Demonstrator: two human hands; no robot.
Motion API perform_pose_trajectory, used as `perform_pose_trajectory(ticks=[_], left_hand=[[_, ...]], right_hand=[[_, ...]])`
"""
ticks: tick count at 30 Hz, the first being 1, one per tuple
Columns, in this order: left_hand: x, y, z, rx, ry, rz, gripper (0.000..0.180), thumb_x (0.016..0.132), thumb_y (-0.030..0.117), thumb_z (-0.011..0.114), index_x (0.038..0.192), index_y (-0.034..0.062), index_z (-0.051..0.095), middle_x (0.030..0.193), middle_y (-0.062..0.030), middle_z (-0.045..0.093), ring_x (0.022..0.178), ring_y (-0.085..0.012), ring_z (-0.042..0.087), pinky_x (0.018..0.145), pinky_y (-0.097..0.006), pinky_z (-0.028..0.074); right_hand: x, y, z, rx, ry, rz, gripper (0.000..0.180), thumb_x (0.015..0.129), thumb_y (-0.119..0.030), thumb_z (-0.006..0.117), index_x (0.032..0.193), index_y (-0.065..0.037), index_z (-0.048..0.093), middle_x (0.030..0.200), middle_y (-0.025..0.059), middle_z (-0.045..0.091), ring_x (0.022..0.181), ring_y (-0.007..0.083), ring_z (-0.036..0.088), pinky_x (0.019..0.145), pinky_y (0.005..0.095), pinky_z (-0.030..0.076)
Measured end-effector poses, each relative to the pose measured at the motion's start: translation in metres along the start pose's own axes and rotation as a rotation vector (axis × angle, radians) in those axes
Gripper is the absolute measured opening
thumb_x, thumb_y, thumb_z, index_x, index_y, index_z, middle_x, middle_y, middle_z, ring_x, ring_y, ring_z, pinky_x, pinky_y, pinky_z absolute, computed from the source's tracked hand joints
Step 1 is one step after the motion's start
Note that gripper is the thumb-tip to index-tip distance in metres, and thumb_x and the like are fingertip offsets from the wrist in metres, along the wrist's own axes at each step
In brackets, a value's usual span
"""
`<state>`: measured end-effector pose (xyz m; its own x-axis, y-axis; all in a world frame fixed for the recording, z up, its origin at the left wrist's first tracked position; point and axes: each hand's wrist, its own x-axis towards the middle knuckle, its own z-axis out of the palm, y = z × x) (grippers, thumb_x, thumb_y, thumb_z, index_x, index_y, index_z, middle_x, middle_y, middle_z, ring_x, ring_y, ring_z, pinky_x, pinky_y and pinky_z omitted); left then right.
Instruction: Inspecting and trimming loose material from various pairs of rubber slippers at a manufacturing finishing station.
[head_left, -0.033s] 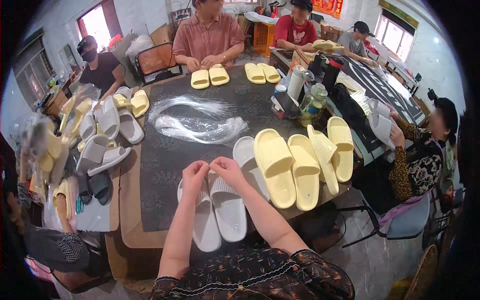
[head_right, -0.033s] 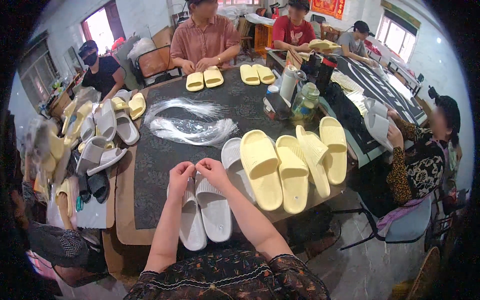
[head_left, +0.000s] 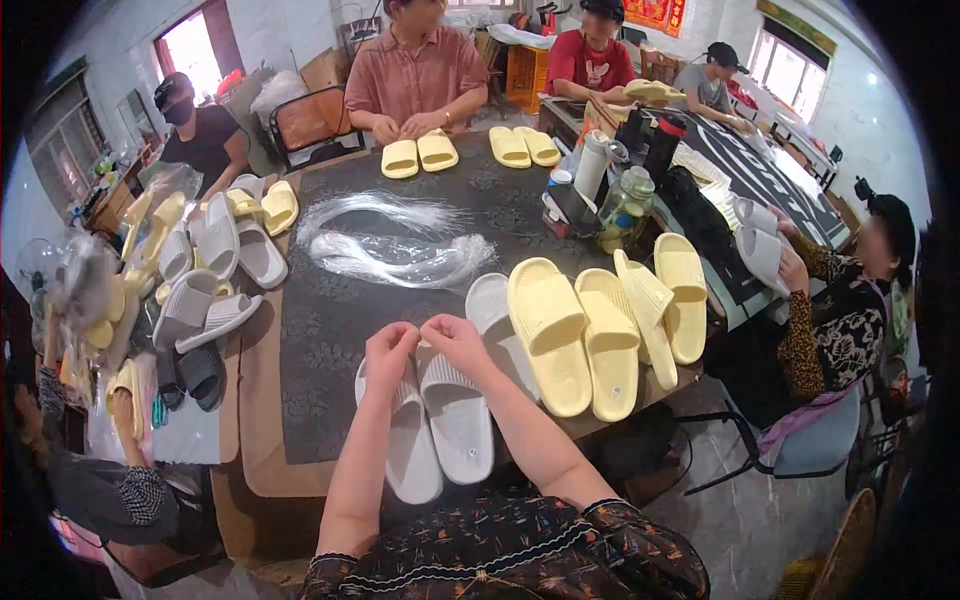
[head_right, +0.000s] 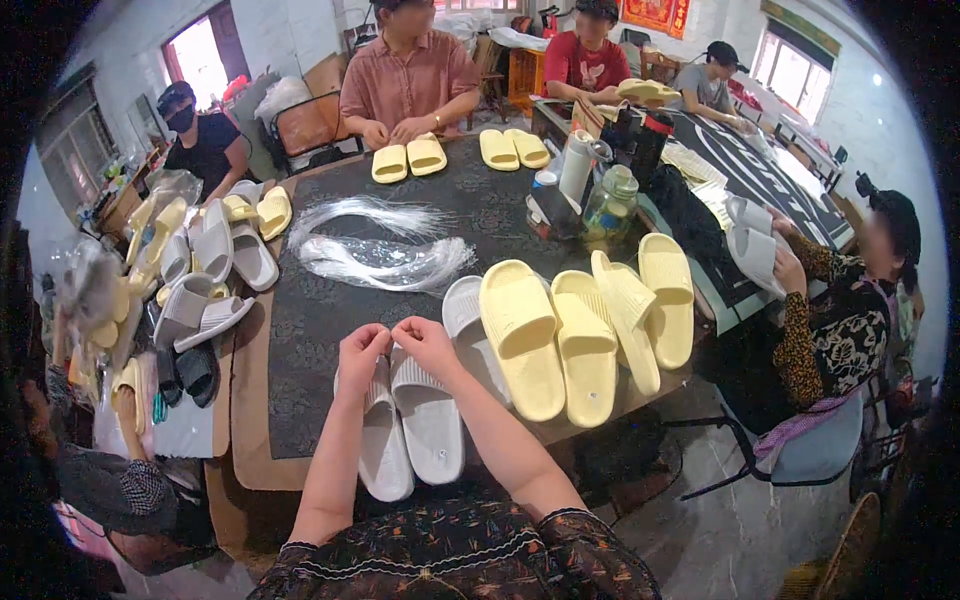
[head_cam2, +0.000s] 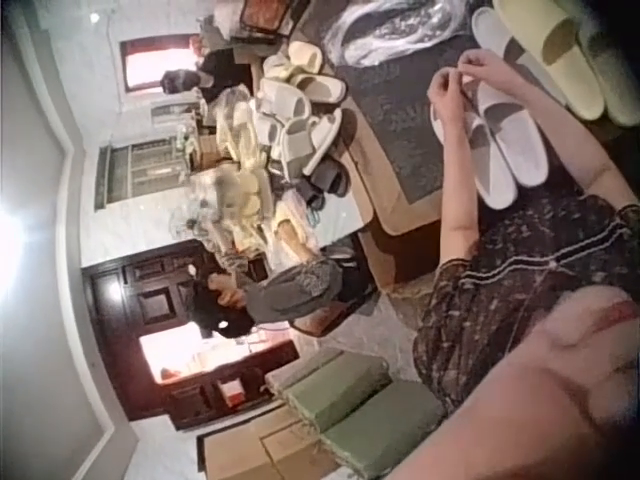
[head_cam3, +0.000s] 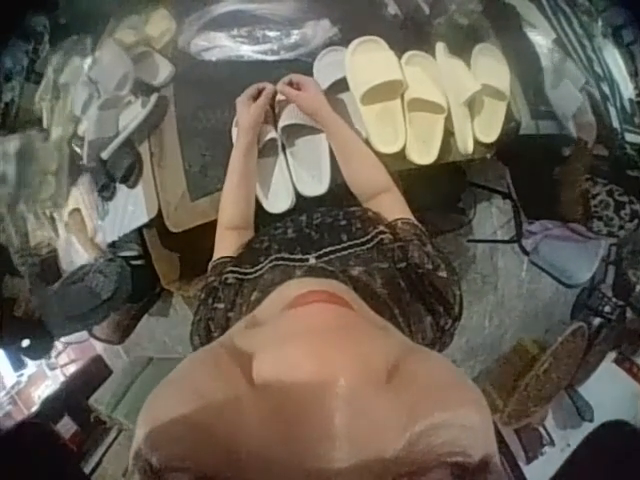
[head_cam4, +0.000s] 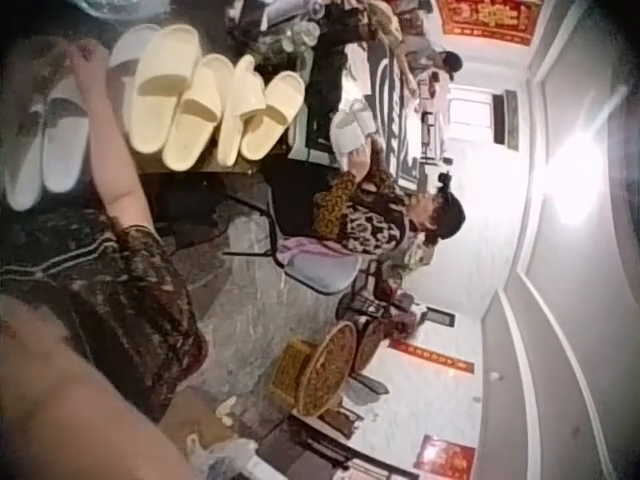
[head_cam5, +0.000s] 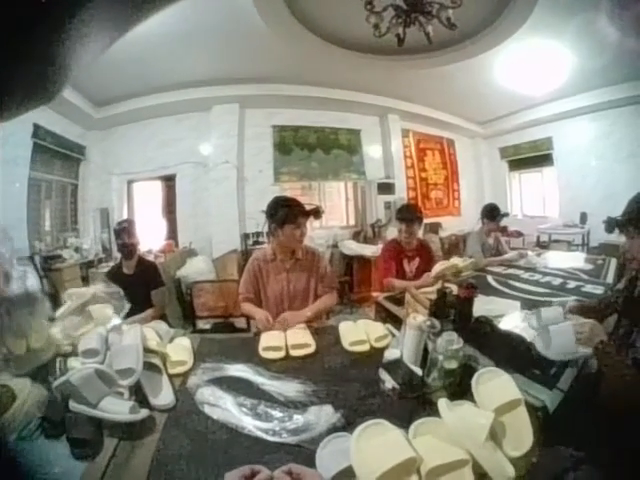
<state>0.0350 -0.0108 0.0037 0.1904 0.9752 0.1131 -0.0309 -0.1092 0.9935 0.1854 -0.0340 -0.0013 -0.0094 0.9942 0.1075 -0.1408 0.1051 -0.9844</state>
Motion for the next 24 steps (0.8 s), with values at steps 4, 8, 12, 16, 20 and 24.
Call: perform_pose_trajectory(ticks=[4, 8, 12, 16, 20, 24], left_hand=[[0.0020, -0.0067, -0.0014, -0.014, 0.000, 0.019, 0.013, 0.084, 0.011, 0.061, 0.088, -0.0009, 0.064, 0.074, 0.0015, 0.060, 0.067, -0.0054, 0.053, 0.061, -0.020, 0.042], [0.0025, -0.0075, -0.0031, -0.098, 0.047, 0.010, 0.012, 0.085, 0.010, 0.060, 0.088, -0.0010, 0.063, 0.074, 0.0016, 0.060, 0.066, -0.0054, 0.052, 0.061, -0.020, 0.042], [0.0002, -0.0050, -0.0006, -0.052, 0.010, 0.034, 0.012, 0.086, 0.010, 0.060, 0.088, -0.0014, 0.063, 0.074, 0.0011, 0.060, 0.066, -0.0056, 0.052, 0.061, -0.020, 0.042], [0.0021, -0.0101, 0.0004, -0.057, 0.052, 0.020, 0.012, 0.086, 0.010, 0.060, 0.089, -0.0018, 0.063, 0.075, 0.0008, 0.060, 0.067, -0.0058, 0.053, 0.061, -0.021, 0.043], [0.0013, -0.0104, -0.0035, -0.054, 0.053, 0.028, 0.011, 0.087, 0.010, 0.059, 0.090, -0.0009, 0.063, 0.075, 0.0010, 0.060, 0.067, -0.0058, 0.052, 0.061, -0.021, 0.042], [-0.0017, -0.0054, -0.0012, -0.001, 0.102, 0.017, 0.011, 0.087, 0.011, 0.060, 0.090, 0.0008, 0.063, 0.075, 0.0023, 0.059, 0.068, -0.0054, 0.052, 0.062, -0.020, 0.042]], right_hand=[[-0.0005, 0.0001, 0.0002, -0.062, 0.008, -0.008, 0.016, 0.088, -0.017, 0.060, 0.088, -0.002, 0.062, 0.077, -0.0034, 0.059, 0.070, 0.0029, 0.051, 0.063, 0.0195, 0.041], [0.0000, 0.0007, 0.0012, -0.059, 0.049, -0.007, 0.015, 0.088, -0.017, 0.061, 0.088, -0.002, 0.062, 0.079, -0.0025, 0.061, 0.073, 0.0035, 0.052, 0.065, 0.0201, 0.042], [0.0005, 0.0047, -0.0016, 0.006, 0.042, 0.002, 0.014, 0.088, -0.016, 0.061, 0.090, -0.002, 0.062, 0.081, -0.0025, 0.061, 0.074, 0.0036, 0.053, 0.066, 0.0202, 0.043], [0.0000, 0.0053, -0.0030, -0.019, 0.030, -0.039, 0.014, 0.088, -0.016, 0.061, 0.091, -0.002, 0.062, 0.081, -0.0030, 0.061, 0.074, 0.0034, 0.053, 0.066, 0.0196, 0.042], [0.0017, 0.0065, 0.0001, -0.021, 0.011, -0.044, 0.014, 0.088, -0.016, 0.061, 0.091, -0.002, 0.062, 0.080, -0.0033, 0.060, 0.074, 0.0031, 0.052, 0.065, 0.0192, 0.041], [0.0029, 0.0091, 0.0022, -0.053, 0.072, -0.090, 0.015, 0.087, -0.017, 0.063, 0.089, -0.002, 0.064, 0.075, -0.0032, 0.060, 0.069, 0.0037, 0.052, 0.061, 0.0201, 0.042]])
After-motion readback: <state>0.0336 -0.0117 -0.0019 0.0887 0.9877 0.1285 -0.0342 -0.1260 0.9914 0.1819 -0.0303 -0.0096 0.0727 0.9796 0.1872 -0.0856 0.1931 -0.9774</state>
